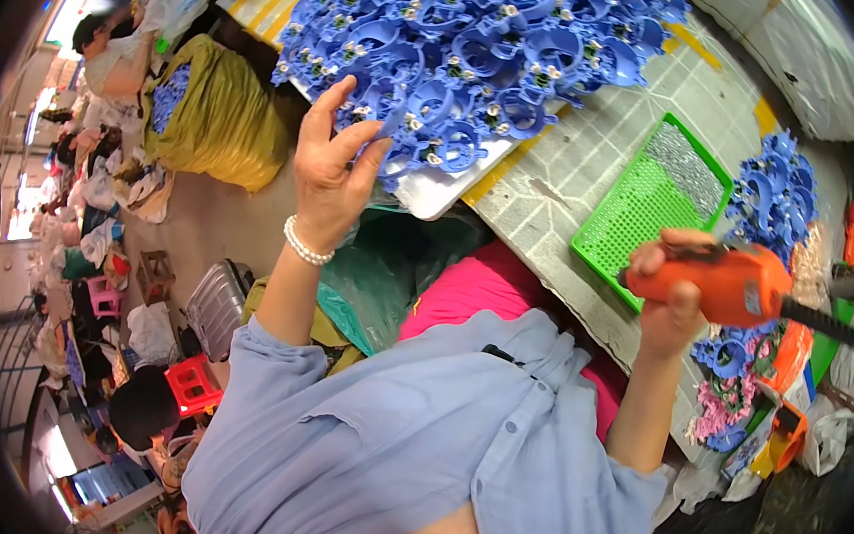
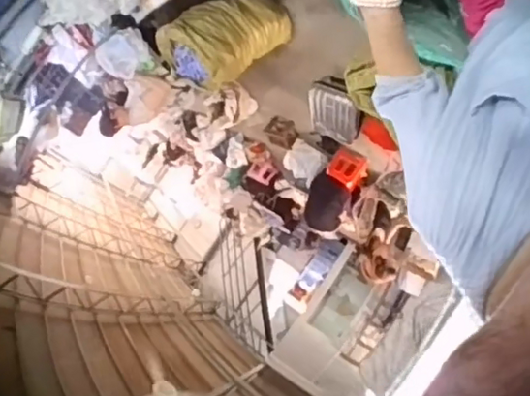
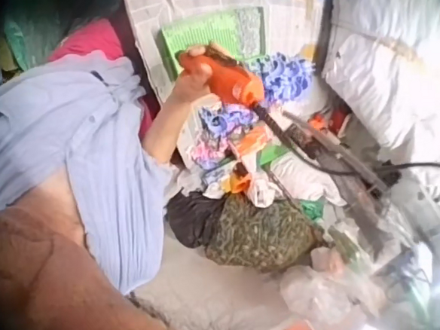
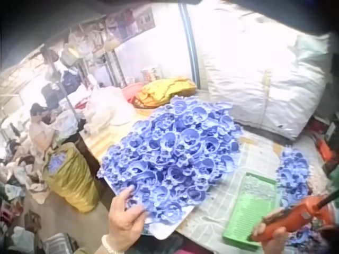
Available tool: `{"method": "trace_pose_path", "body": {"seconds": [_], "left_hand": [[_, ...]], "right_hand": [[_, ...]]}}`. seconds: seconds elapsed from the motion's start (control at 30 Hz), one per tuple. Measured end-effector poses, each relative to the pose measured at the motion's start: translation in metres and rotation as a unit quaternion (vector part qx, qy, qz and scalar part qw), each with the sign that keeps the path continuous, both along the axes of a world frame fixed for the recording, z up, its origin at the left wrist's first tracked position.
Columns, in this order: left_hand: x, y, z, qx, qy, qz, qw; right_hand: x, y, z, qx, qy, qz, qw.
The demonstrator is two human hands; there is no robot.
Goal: The person assembles small blue plastic components by driving screws into them with an electric screwdriver.
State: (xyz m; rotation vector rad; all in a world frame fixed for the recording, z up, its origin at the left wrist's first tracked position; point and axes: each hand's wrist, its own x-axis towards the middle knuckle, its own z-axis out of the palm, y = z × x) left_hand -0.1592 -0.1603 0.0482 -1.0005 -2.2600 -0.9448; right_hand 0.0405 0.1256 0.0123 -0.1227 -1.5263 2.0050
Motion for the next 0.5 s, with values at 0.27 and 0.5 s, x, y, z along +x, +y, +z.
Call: {"method": "trace_pose_path", "body": {"seconds": [0.27,0.5], "left_hand": [[0.060,0.104,-0.021,0.039,0.060,-0.107,0.992],[0.084,0.138,-0.017,0.019,0.121,-0.166,0.979]], "right_hand": [[-0.037,-0.035,0.031,0.091,-0.112,-0.063,0.988],[-0.037,-0.024,0.031,0.089,-0.126,-0.161,0.975]]}}
